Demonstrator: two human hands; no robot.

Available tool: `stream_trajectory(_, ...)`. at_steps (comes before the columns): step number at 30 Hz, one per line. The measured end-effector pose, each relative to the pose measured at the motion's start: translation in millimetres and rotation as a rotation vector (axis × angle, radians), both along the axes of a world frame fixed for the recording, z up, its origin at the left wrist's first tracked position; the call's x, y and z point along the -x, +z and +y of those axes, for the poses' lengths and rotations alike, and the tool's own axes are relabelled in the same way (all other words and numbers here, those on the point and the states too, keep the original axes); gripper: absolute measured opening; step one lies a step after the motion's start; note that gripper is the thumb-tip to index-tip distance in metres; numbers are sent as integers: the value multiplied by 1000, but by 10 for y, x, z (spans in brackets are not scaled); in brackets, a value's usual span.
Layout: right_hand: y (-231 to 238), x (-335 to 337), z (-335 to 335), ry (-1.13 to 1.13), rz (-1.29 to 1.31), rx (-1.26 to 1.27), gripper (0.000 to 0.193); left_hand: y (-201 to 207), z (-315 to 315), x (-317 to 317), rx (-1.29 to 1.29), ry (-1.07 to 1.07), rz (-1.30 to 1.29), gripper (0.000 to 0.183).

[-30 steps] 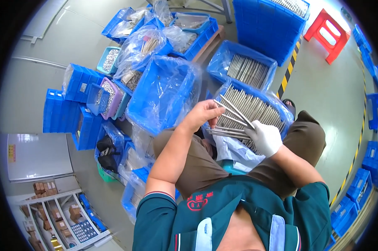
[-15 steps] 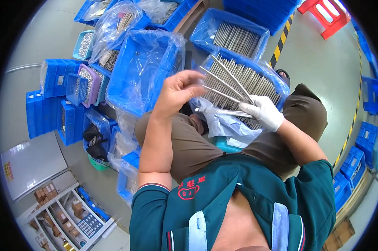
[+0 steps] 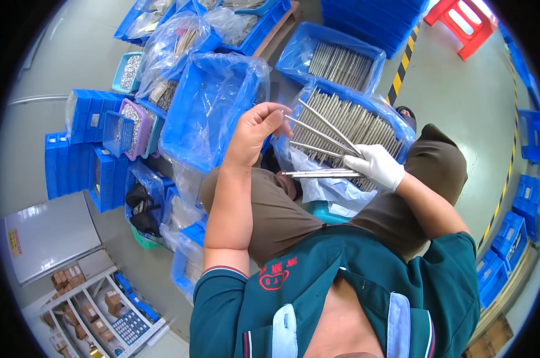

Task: Sorting and grouping thin metal rods into bundles from a storage bin.

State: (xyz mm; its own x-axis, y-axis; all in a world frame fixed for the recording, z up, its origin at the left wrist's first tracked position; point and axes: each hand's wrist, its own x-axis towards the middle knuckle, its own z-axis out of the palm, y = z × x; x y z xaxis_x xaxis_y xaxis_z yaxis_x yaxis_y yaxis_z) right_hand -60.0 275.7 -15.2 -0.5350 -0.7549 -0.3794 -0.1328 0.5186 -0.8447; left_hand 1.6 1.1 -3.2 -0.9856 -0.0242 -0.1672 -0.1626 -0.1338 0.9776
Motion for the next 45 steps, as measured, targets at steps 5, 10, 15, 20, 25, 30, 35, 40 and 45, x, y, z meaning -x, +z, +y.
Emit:
stream_trajectory(5,-51,0,30,17,34,68,38,-6,-1,29,-70,-7,-33,25)
stream_trajectory(10,-33,16,69,21,-246,17,41,44,1,44,-127,-105,-8,34)
stream_trajectory(15,-42,-39,29,4,-86,29,39,61,38,48,-66,-153,-85,31)
stream_trajectory(20,-82,-43,57,15,7,54,37,118,-33,54,50,-16,-53,23)
stream_trajectory(25,-44,-24,63,62,-217,-42,38,200,-164,104,158,105,-10,25)
stream_trajectory(30,-12,-52,9,118,-235,16,39,87,-29,120,42,-63,-31,32)
stream_trajectory(35,0,-54,24,104,-281,-3,40,88,-51,94,5,-115,-49,33)
stream_trajectory(40,-16,-59,52,125,-409,24,44,35,-37,91,-49,-102,-16,29)
stream_trajectory(45,13,-50,19,164,-245,6,44,150,96,105,-65,-216,-117,26)
